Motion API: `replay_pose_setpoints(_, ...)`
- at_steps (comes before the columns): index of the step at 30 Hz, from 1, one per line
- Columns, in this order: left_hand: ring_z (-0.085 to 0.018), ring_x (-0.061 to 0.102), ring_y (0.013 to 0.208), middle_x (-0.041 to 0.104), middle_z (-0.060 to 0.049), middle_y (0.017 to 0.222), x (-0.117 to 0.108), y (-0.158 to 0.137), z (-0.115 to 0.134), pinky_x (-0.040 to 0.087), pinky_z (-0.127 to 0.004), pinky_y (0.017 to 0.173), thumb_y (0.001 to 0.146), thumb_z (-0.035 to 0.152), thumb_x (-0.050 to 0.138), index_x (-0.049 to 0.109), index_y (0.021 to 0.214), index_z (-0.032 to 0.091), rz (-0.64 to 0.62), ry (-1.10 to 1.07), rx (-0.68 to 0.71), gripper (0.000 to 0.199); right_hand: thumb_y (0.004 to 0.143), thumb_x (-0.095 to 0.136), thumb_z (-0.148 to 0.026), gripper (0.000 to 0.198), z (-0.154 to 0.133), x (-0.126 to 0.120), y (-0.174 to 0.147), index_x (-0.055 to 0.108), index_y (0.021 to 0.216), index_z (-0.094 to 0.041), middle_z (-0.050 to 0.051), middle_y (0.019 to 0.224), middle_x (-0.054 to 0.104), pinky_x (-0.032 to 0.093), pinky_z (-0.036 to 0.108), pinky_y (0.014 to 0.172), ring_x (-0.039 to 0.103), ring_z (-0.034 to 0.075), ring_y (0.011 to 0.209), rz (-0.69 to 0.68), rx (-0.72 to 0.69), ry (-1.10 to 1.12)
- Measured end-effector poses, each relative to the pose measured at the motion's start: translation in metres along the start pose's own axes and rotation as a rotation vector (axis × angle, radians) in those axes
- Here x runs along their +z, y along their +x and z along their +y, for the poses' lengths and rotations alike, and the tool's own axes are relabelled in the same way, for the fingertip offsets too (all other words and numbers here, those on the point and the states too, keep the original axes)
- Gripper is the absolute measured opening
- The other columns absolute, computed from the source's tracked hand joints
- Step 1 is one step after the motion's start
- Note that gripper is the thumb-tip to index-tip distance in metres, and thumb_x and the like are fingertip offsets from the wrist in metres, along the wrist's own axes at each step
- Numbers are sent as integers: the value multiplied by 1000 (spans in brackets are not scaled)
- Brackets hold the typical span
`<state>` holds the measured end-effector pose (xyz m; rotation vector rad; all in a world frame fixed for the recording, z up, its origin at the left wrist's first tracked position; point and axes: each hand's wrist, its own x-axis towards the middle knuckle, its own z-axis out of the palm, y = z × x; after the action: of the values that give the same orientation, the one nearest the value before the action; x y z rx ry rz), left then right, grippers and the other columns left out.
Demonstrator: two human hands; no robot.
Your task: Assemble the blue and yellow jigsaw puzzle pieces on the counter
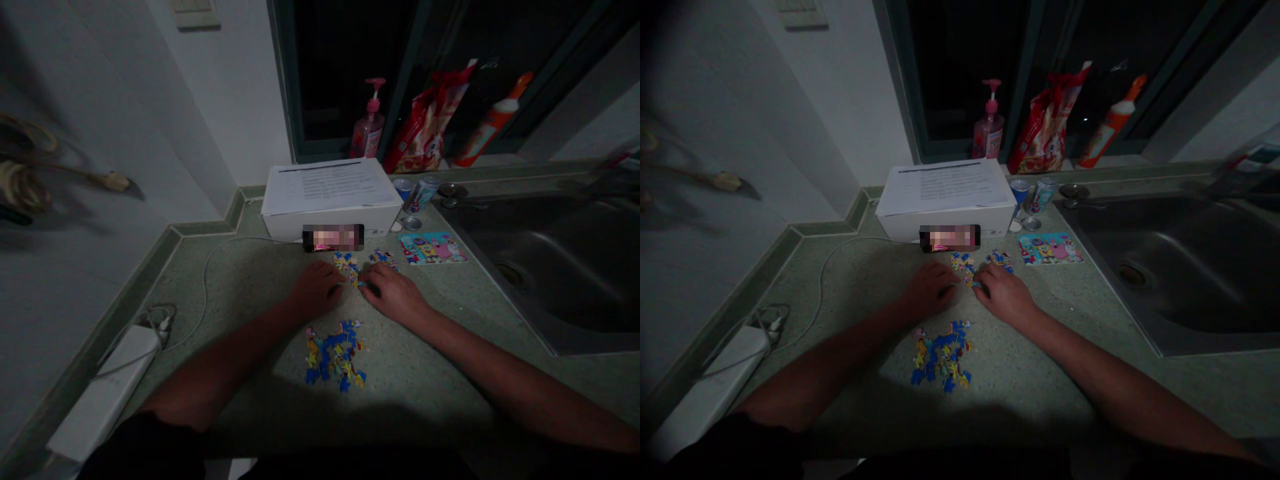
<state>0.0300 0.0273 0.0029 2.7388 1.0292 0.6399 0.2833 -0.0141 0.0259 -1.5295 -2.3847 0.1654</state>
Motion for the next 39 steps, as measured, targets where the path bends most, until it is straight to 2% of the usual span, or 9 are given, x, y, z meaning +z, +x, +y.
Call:
replay_pose_setpoints(4,-24,69,116,78,-4,117,0,0,0,57,-45,109,101,20,70,76,118,25,0,2,-9,19,102,63,-25,11,1,0,0,73,106,-25,11,114,76,61,40,85,75,28,101,20,0,8)
replay_pose_setpoints(10,-24,69,115,78,-5,114,-1,0,1,57,-46,110,104,23,69,76,120,25,22,-11,2,18,102,66,-26,10,-1,-5,-1,72,109,-25,11,117,77,62,40,88,77,28,102,16,9,7)
replay_pose_setpoints(16,-24,70,116,78,-5,118,-2,-3,0,60,-47,106,104,35,74,75,124,29,9,-56,44,21,104,62,-28,13,-7,-7,-5,73,111,-25,12,115,77,62,42,88,76,28,102,36,-63,34)
replay_pose_setpoints(23,-23,71,116,79,-4,115,-3,-2,0,58,-45,107,106,35,72,75,119,27,-18,-73,80,15,106,63,-28,11,-12,-7,-7,72,113,-25,12,117,77,63,43,92,76,28,107,13,-118,65)
replay_pose_setpoints(28,-23,72,114,80,-4,113,-6,0,3,60,-44,104,105,30,72,76,114,28,-45,-45,95,10,106,62,-29,13,-13,-7,-7,72,111,-24,13,116,77,63,43,87,76,29,103,-13,-154,54)
replay_pose_setpoints(33,-23,72,114,80,-4,114,-8,0,4,59,-45,107,105,28,69,76,115,29,-33,-90,51,12,103,62,-28,13,-3,-15,-8,72,109,-25,11,113,77,60,39,81,75,27,95,-28,-92,20)
replay_pose_setpoints(36,-24,72,114,80,-5,114,-7,-1,3,59,-46,108,105,28,70,76,116,27,-9,-98,46,13,100,63,-27,12,8,-24,-10,73,106,-25,10,110,76,58,38,76,75,27,92,-92,-44,-8)
replay_pose_setpoints(39,-23,72,114,80,-5,113,-5,-1,2,59,-46,108,104,25,68,76,115,26,0,-91,56,13,97,63,-25,11,16,-32,-13,73,103,-27,8,106,75,58,40,75,75,27,93,-158,-58,12)
